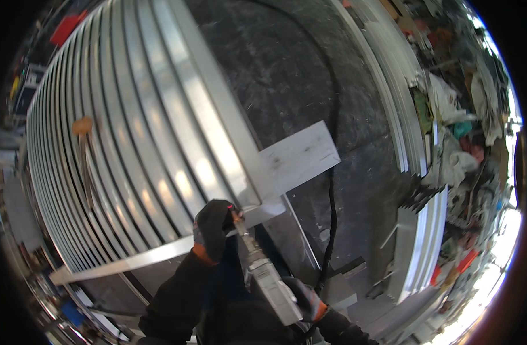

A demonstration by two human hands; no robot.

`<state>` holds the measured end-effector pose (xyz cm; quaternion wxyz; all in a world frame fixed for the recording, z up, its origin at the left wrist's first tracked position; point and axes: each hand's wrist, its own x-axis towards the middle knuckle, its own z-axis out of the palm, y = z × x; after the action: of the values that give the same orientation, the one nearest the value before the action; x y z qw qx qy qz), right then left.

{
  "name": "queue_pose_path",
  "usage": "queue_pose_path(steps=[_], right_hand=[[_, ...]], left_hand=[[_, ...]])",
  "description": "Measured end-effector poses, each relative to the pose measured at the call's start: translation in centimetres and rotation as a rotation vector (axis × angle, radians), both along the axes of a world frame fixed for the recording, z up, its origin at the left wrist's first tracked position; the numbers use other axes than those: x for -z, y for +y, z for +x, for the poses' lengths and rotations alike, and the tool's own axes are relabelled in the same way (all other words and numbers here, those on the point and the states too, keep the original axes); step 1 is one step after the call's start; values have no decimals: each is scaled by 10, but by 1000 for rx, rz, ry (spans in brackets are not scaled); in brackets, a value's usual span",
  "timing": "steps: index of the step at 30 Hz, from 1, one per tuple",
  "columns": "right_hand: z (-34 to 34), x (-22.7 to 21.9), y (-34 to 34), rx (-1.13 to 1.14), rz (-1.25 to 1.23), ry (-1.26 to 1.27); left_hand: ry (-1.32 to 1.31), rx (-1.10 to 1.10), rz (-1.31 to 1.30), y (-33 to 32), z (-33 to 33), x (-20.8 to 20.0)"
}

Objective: The person welds metal panels in a workshop using a welding torch. They position and tack weld a small metal piece to a larger panel, then move to a control panel to adjust settings before returning to weld the panel edges.

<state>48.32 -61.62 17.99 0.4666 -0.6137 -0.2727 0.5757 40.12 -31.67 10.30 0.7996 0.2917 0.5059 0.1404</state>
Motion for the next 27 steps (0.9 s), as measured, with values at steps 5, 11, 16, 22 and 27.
queue_pose_path(steps=[5,11,16,22,27], right_hand=[[76,31,-58,968,-205,1163],[181,54,-86,846,-229,202],[229,72,-100,714,-226,318],[254,106,-99,607,-358,564],[308,129,-70,450,-177,800]], left_hand=[[67,380,833,10,134,62],[249,836,1203,25,232,174],[668,1354,1190,35,234,194],[447,960,507,30,245,156],[382,1248,912,27,256,130]])
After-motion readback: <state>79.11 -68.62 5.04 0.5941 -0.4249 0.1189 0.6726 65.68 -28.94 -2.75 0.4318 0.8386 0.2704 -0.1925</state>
